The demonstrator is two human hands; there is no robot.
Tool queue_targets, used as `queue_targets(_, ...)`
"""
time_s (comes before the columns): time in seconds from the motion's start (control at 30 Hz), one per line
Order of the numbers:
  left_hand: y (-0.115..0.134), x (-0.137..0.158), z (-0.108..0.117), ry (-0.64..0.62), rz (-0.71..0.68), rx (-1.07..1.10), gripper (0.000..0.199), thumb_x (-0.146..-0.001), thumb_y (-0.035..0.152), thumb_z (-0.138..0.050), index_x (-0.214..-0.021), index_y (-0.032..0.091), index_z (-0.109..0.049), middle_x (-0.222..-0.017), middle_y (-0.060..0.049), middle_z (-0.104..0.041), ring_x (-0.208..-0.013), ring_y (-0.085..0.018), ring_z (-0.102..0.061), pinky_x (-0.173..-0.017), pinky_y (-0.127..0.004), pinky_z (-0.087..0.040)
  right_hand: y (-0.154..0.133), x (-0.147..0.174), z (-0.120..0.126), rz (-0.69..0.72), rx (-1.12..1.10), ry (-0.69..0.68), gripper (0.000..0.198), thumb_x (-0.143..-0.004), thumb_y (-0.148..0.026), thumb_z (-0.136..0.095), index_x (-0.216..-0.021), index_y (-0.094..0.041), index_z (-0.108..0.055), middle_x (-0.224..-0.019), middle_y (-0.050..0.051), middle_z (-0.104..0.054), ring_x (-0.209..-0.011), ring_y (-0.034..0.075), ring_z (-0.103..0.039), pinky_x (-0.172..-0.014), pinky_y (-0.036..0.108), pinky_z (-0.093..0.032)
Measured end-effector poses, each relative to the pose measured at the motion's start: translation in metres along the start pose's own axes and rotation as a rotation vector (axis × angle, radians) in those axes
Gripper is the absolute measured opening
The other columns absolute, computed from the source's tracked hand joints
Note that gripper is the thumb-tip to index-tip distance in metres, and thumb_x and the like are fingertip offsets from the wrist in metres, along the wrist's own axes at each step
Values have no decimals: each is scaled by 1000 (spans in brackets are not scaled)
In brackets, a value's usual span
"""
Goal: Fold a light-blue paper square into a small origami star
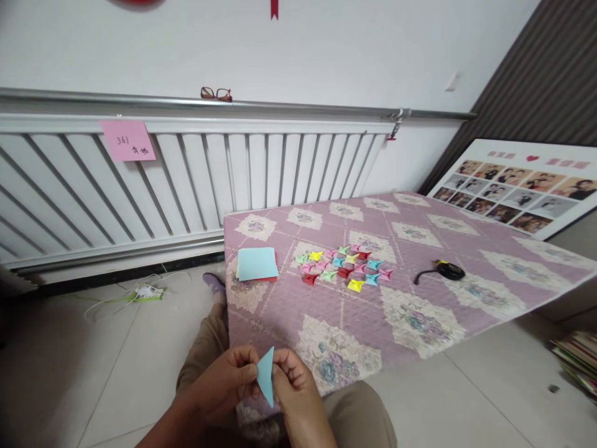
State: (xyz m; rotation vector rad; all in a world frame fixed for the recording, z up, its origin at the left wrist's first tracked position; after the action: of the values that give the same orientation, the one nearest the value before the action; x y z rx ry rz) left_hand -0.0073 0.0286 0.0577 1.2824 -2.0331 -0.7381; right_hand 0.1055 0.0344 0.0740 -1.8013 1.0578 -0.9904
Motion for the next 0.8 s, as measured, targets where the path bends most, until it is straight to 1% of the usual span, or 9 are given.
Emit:
queue_targets(0.07,0,1,2,4,-1,-8,41,-60,42,-83,-69,13,-55,-58,1,-59,-52,-9,-54,-54,-21,-38,0,-1,4,49,51,35,31,-75,-48,-66,-79,-23,-48,-59,-5,-57,-51,11,-51,-52,23,-35)
queue_targets(0.17,0,1,4,15,-5,-32,38,-64,40,-81,-72,14,-55,-59,0,-60,-53,-10,-55,-54,-21,-38,-5,-1,6,101,169,41,31,-76,-46,-66,-74,-24,-44,-58,-6,-55,-53,12,-52,-52,23,-36)
queue_targets(0.3,-1,0,6,47,20,-61,35,-66,38,-79,-75,14,-55,-60,0,-61,-54,-11,-56,-52,-21,-38,-12,2,8,188,371,7,26,-82,-45,-58,-72,-22,-48,-61,-4,-55,-57,12,-51,-55,23,-37)
queue_targets(0.43,-3,-1,7,105,36,-70,38,-64,40,-80,-75,14,-55,-59,1,-60,-52,-10,-55,-51,-21,-38,-12,3,12,245,473,52,25,-83,-45,-56,-76,-23,-49,-61,-4,-54,-56,12,-49,-54,23,-38)
queue_targets(0.53,-3,-1,6,126,31,-80,39,-62,41,-80,-75,14,-55,-60,1,-61,-52,-10,-55,-51,-21,-38,-14,4,10,274,573,66,25,-83,-44,-55,-73,-22,-50,-62,-3,-54,-58,12,-50,-55,23,-38)
queue_targets(0.6,-4,-1,5,139,22,-83,39,-62,41,-80,-74,14,-55,-59,1,-61,-52,-10,-55,-51,-20,-37,-17,6,8,296,591,98,25,-83,-43,-54,-71,-22,-51,-62,-3,-54,-59,12,-50,-56,22,-39)
queue_targets(0.7,-5,-3,6,164,-1,-92,38,-62,40,-80,-73,14,-55,-57,2,-60,-50,-9,-53,-51,-20,-36,-20,8,4,316,559,159,25,-83,-43,-54,-69,-22,-50,-60,-4,-54,-57,12,-50,-56,22,-39)
queue_targets(0.8,-5,-4,7,186,-44,-144,36,-63,40,-79,-71,14,-56,-53,2,-59,-49,-8,-51,-50,-20,-35,-19,8,2,312,536,170,25,-82,-43,-54,-68,-22,-50,-59,-4,-55,-57,13,-51,-55,22,-39)
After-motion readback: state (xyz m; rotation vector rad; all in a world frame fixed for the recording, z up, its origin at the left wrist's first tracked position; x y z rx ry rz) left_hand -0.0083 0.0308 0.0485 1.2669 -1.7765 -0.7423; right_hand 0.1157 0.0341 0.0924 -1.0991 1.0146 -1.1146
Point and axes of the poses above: each hand's wrist, its own x-axis away from the middle knuckle, its own z-axis out of the back of the hand, y = z × x, the point moved 4 cm from there along -x, towards the middle knuckle
